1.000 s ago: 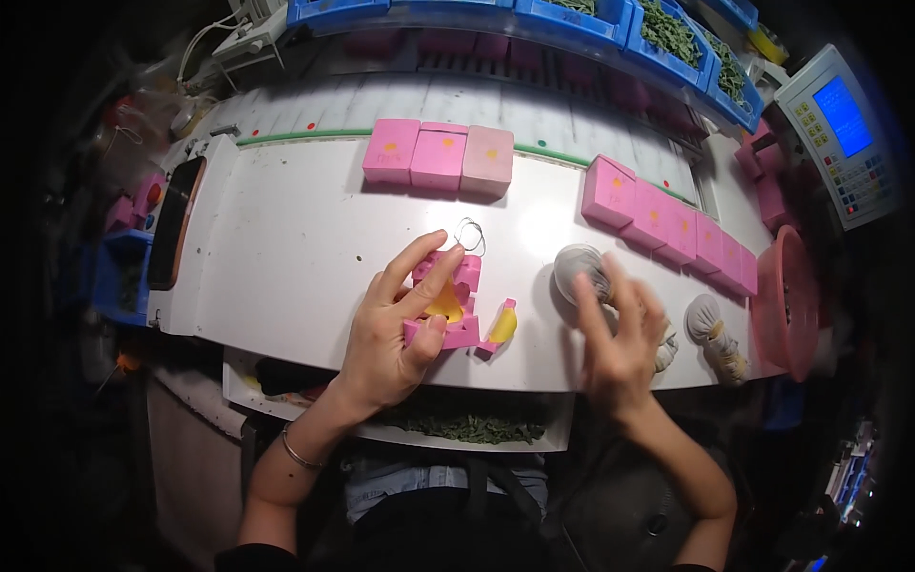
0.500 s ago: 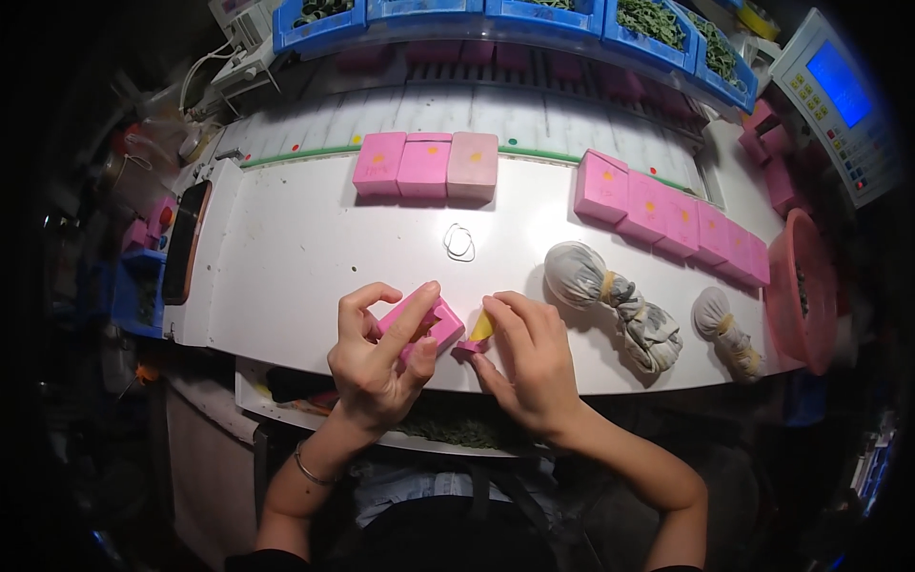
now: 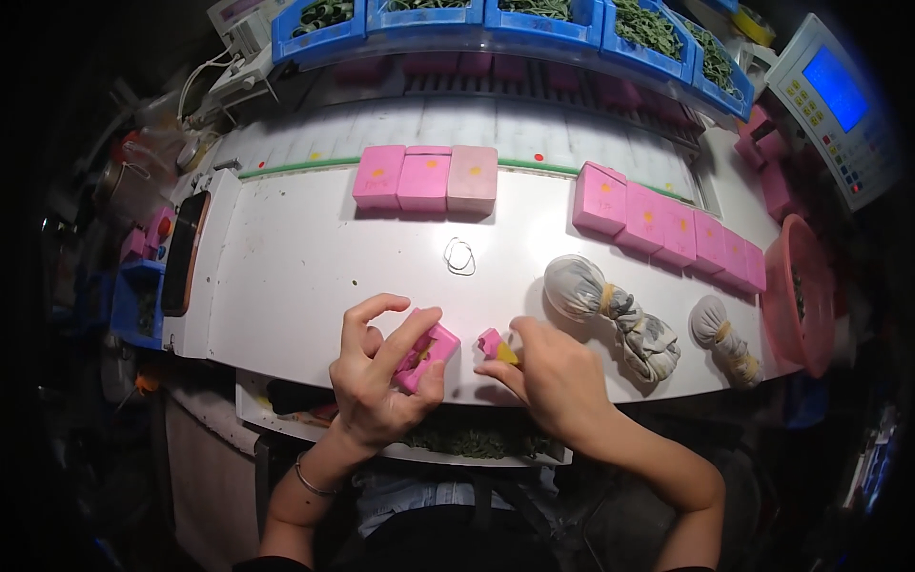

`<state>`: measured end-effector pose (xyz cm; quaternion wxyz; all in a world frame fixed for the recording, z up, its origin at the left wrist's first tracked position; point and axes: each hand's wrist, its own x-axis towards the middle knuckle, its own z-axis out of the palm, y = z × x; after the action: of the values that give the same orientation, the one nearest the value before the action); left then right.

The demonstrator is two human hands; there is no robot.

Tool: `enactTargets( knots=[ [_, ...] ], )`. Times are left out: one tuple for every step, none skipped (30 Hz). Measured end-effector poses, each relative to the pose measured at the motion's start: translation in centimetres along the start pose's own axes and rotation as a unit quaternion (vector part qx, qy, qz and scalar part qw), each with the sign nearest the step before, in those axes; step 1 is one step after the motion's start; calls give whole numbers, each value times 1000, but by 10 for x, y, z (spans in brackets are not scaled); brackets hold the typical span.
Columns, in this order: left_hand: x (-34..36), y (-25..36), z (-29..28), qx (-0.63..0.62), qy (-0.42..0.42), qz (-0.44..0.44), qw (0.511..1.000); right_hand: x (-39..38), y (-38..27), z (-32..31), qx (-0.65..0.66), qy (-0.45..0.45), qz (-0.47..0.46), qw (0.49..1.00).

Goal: The person cleans small green wax plant models by hand, places a wax model inside a pink rubber mold, and applies pressure using a circular tool.

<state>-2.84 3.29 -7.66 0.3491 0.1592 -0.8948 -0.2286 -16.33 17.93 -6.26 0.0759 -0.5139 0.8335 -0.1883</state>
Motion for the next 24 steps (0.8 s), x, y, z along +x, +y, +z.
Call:
enactTargets(
  knots=[
    [-1,-3,3,-20,21,7,1000,-1,-1,-5,-4,9,-10,1000],
    [-2,-6,5,-40,41,14,998,0,0,-9,-4,7,-14,1000],
    [-2,-6,5,-41,42,13,998,0,1,-16,27,-36,-73,996],
    [-1,-7,5,-50,43,8,998,1,2,-19,59,-79,-131,986],
    [-1,-7,4,-58,43,4,997,2,6,-15,58,-80,-132,986],
    [-1,-6,3,-60,43,4,997,3,12,-7,47,-76,-169,981],
    [0,-3,0,-71,12,-6,997,4,16,-3,36,-72,-207,975],
    [1,0,-4,-81,-19,-16,996,3,16,-4,36,-71,-206,975],
    [2,1,-8,-79,-18,-17,997,4,15,-4,44,-70,-204,976],
    [2,3,-12,-131,-54,-30,990,4,14,-4,52,-68,-201,976],
    [2,4,-16,-181,-90,-42,978,4,13,-6,52,-68,-203,975],
    [2,4,-20,-179,-126,-51,974,2,11,-7,48,-80,-194,977],
    [1,1,-20,-178,-126,-53,975,1,11,-8,43,-92,-184,978],
    [2,-2,-18,-175,-133,-36,975,2,12,-7,18,-87,-198,976],
    [3,-5,-17,-174,-140,-17,975,4,12,-8,18,-86,-198,976],
    [5,-6,-18,-166,-146,-18,975,5,11,-9,23,-58,-184,981],
    [6,-8,-16,-166,-145,-17,975,7,11,-12,28,-29,-170,985],
    [4,-9,-14,-192,-131,-19,972,12,11,-15,22,54,-199,978],
    [3,-10,-12,-218,-116,-22,969,16,7,-20,78,89,-182,976],
    [2,-11,-11,-212,-112,-27,970,25,-1,-24,146,115,-208,960],
    [0,-12,-8,-215,-99,-28,971,33,-14,-22,210,141,-227,940],
    [3,-9,-6,-229,-91,-17,969,33,-25,-22,275,108,-239,925],
    [4,-7,-6,-239,-94,-10,967,33,-37,-20,339,74,-250,904],
    [2,-10,-9,-308,-119,-82,940,36,-40,0,407,51,-240,880]
  ],
)
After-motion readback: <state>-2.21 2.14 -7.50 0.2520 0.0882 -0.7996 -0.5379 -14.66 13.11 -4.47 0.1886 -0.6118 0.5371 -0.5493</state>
